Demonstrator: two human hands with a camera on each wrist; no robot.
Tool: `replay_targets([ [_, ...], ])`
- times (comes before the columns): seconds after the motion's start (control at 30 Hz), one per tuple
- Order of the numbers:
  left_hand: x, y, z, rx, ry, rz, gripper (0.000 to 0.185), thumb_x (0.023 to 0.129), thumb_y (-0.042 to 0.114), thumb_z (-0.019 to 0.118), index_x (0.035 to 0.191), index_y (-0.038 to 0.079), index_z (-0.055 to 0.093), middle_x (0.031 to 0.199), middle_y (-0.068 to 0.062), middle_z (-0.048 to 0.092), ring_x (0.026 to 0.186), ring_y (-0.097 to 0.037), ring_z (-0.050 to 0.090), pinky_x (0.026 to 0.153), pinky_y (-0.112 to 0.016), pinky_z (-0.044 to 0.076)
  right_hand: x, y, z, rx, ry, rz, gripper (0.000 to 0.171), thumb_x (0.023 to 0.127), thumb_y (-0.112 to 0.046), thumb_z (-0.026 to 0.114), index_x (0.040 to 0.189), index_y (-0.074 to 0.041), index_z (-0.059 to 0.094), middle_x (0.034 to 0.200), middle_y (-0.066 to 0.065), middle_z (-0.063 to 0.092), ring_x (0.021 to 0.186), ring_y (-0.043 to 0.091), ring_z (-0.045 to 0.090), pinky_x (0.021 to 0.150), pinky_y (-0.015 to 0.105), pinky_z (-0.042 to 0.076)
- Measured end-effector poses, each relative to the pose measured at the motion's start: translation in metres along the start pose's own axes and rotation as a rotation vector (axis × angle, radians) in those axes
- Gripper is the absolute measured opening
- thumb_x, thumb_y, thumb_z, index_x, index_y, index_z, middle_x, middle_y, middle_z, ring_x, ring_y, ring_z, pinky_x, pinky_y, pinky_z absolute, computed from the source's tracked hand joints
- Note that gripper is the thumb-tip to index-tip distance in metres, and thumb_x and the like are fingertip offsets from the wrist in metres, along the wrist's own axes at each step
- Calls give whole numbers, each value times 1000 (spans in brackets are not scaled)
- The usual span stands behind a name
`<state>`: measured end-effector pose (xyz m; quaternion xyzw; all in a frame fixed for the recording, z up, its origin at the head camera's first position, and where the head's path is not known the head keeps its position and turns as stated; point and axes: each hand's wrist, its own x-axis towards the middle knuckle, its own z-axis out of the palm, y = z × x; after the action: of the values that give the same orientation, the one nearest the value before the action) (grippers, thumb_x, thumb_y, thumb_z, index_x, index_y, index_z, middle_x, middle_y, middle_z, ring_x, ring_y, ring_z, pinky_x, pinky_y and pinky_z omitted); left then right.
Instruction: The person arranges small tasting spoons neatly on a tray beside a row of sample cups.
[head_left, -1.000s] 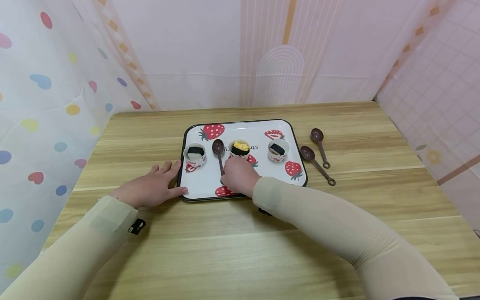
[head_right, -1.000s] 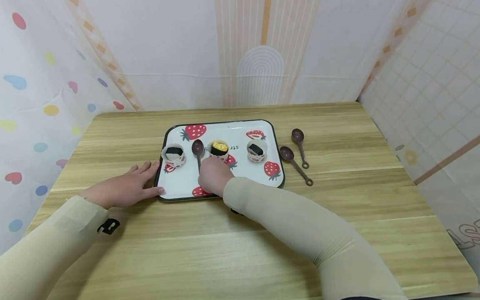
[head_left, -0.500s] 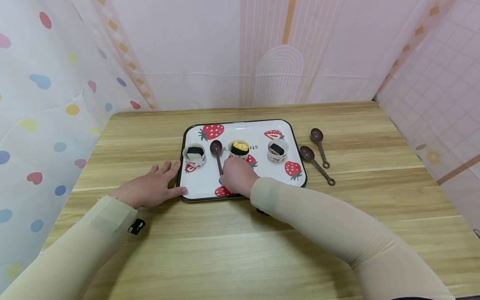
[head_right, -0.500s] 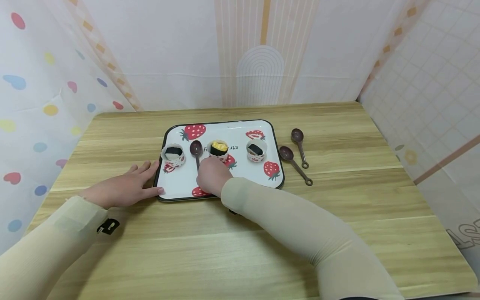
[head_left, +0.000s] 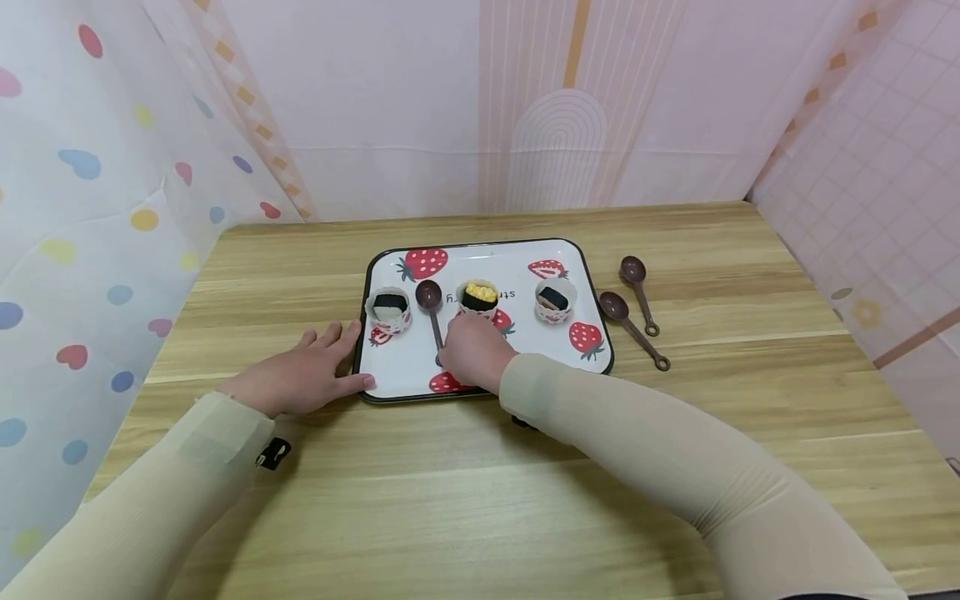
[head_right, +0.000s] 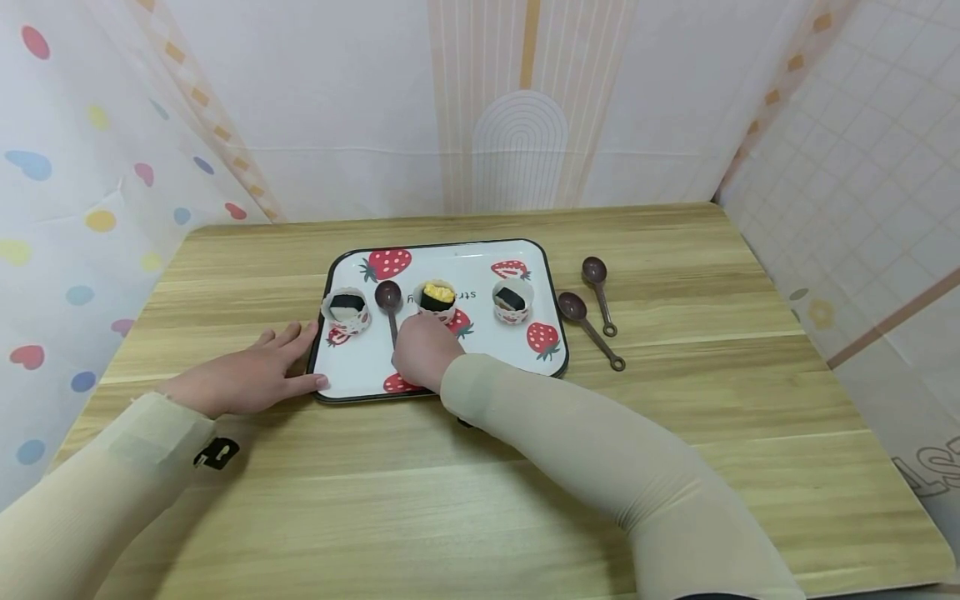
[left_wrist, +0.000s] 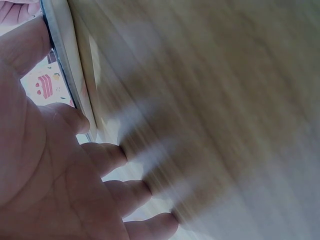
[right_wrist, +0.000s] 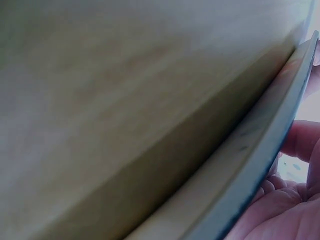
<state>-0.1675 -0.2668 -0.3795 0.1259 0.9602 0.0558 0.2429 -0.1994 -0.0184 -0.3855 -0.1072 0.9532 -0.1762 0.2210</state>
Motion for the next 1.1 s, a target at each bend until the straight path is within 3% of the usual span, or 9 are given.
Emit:
replay_targets([
  [0.4, 1, 0, 0, 2, -1, -2, 109, 99, 77, 46, 169, 5, 7, 171, -37, 8, 150, -70, 9, 113, -80, 30, -2, 2, -3, -17, -16, -23, 30, 102, -37, 70, 102, -9, 81, 78, 2, 71, 76, 16, 67, 70, 25, 54],
  [0.6, 2, -1, 1, 21, -16, -31, 112, 96, 82, 43, 170, 6, 7, 171, -36, 8, 151, -68, 9, 111, -80, 33, -11, 8, -6, 63, 10, -78, 23, 102, -35, 70, 95, -15, 77, 83, -2, 70, 78, 15, 65, 69, 26, 51],
  [0.83, 1, -1, 1, 29, -18, -33, 112, 96, 83, 43, 170, 6, 7, 171, -35, 8, 152, -67, 10, 111, -80, 34, -31, 21, -20, 115, 126, -183, 23, 105, -33, 66, 119, -15, 70, 100, -3, 70, 88, 15, 63, 81, 29, 54],
  [1.0, 1, 0, 0, 32, -20, -29, 111, 97, 81, 44, 169, 6, 7, 171, -36, 9, 151, -68, 10, 111, -80, 34, -41, 36, -36, 102, 265, -260, 26, 105, -31, 65, 122, -11, 71, 116, 2, 71, 98, 17, 63, 92, 35, 56],
  [1.1, 1, 1, -1, 29, -21, -31, 110, 98, 80, 44, 170, 6, 7, 171, -36, 9, 152, -67, 10, 111, -80, 34, -45, 49, -44, 95, 339, -307, 33, 105, -32, 64, 128, -8, 70, 130, 7, 70, 112, 21, 66, 102, 40, 56],
])
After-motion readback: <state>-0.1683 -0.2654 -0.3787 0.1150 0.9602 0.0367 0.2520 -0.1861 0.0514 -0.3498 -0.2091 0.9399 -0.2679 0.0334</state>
